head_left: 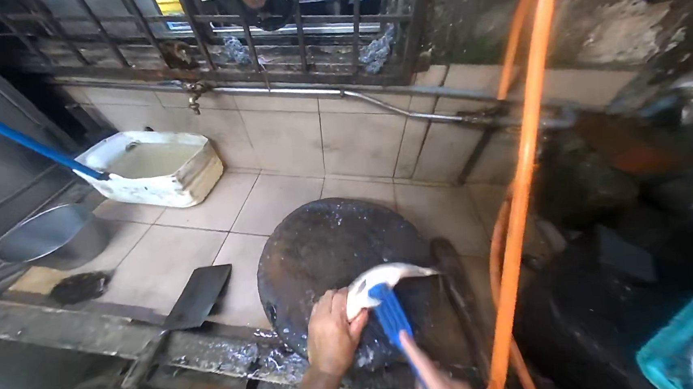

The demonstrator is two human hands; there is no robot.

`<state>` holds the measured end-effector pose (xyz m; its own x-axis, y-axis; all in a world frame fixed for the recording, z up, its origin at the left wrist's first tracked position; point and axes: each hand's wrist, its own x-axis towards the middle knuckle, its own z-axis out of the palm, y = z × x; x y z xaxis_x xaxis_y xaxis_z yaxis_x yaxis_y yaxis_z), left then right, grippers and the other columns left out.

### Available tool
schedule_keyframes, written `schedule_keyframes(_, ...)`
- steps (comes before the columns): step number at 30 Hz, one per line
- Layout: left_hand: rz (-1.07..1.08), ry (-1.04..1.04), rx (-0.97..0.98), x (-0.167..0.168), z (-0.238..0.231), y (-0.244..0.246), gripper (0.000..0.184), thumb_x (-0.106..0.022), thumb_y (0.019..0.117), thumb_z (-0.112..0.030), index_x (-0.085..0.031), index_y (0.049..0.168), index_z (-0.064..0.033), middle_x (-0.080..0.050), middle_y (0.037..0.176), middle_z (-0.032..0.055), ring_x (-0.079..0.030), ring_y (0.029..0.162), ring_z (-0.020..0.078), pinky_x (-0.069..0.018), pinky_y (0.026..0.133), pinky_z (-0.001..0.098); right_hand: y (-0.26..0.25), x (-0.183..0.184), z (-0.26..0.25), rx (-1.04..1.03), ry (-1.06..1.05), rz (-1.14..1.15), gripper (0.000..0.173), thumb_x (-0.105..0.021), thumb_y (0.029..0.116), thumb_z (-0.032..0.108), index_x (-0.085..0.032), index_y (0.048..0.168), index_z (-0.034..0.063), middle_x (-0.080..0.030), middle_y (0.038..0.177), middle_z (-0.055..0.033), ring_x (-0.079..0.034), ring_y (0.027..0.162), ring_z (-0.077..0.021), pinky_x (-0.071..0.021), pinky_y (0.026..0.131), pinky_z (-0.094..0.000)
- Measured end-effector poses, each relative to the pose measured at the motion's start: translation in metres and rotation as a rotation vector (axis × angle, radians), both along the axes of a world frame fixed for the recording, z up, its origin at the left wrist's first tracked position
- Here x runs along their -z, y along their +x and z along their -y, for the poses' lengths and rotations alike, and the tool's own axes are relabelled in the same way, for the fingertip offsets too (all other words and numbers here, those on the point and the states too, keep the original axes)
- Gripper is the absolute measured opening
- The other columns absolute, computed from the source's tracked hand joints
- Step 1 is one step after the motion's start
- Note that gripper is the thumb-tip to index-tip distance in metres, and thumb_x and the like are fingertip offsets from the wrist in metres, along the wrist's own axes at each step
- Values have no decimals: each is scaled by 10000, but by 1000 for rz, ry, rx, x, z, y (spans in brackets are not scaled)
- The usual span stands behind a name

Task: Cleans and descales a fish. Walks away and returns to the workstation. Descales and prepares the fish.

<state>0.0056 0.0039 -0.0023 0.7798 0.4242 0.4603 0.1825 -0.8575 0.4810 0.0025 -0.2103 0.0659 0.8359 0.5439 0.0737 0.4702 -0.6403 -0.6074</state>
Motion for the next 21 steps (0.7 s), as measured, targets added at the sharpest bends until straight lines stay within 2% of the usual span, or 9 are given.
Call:
schedule_keyframes(4, 18, 8, -15, 4, 3, -4, 476, -700, 892, -519, -754, 1105, -97, -753, 1038, 85, -734, 982, 250, -610, 878, 451, 36, -8, -33, 95, 36, 28, 682, -602, 886, 71, -479, 1554, 128, -755, 840, -126, -696, 593, -279, -594, 575, -524)
schedule_keyframes(7, 18, -7, 2, 2, 1, -3, 460, -715, 861, -466, -755, 1120, -88, -751, 1050, 89, -732, 987, 254, -608, 883, 454, -18, 7, -15, 29, 32, -47, 646, -588, 908, 48, -469, 1543, 41, -762, 893, -186, -729, 644, -336, -603, 611, -570)
schedule_keyframes(10, 25, 2, -13, 1, 0, 1, 500, -700, 891, -551, -753, 1103, -101, -752, 1036, 75, -730, 983, 235, -612, 879, 437, 26, -12, 3, 72, 74, -78, 658, -591, 920, 46, -458, 1562, 105, -760, 1061, -159, -733, 731, -288, -616, 683, -541)
schedule_keyframes(12, 24, 2, -18, 4, 2, -2, 499, -698, 892, -549, -754, 1098, -98, -754, 1034, 77, -732, 980, 239, -612, 876, 444, 36, -10, -9, 107, 46, -153, 710, -598, 918, 63, -396, 1595, 133, -759, 995, -145, -724, 709, -295, -609, 676, -550)
schedule_keyframes(14, 28, 7, -11, 2, 2, 0, 467, -694, 886, -504, -754, 1099, -93, -753, 1031, 79, -732, 972, 247, -613, 869, 448, -5, 13, -18, 106, 126, -147, 683, -617, 903, 50, -439, 1562, 60, -761, 932, -187, -733, 674, -319, -606, 624, -565)
schedule_keyframes(17, 38, 1, -28, 1, -1, 5, 480, -687, 892, -508, -755, 1102, -82, -753, 1030, 82, -733, 972, 246, -613, 871, 447, -19, 19, -9, 79, 337, -281, 646, -571, 949, 23, -399, 1572, 40, -593, 1449, -181, -706, 1117, -249, -592, 939, -475)
schedule_keyframes(18, 21, -13, -29, 2, 1, 3, 497, -693, 900, -538, -753, 1105, -90, -752, 1036, 75, -730, 982, 239, -611, 884, 445, -4, 7, -8, 120, 381, -324, 667, -562, 939, -8, -379, 1579, 45, -561, 1486, -170, -680, 1163, -228, -578, 976, -447)
schedule_keyframes(19, 8, -25, -29, 1, 4, 1, 496, -698, 901, -539, -752, 1112, -93, -752, 1047, 76, -728, 997, 242, -608, 898, 449, 11, -3, -12, 167, 362, -373, 697, -565, 936, -9, -363, 1596, 86, -600, 1443, -160, -694, 1116, -223, -581, 951, -445)
schedule_keyframes(21, -11, -14, -26, 1, 4, -1, 503, -701, 892, -536, -750, 1124, -92, -753, 1062, 81, -728, 1008, 250, -605, 903, 456, 8, 4, -26, 205, 290, -376, 732, -595, 922, 41, -358, 1610, 121, -734, 1110, -191, -723, 779, -273, -605, 715, -521)
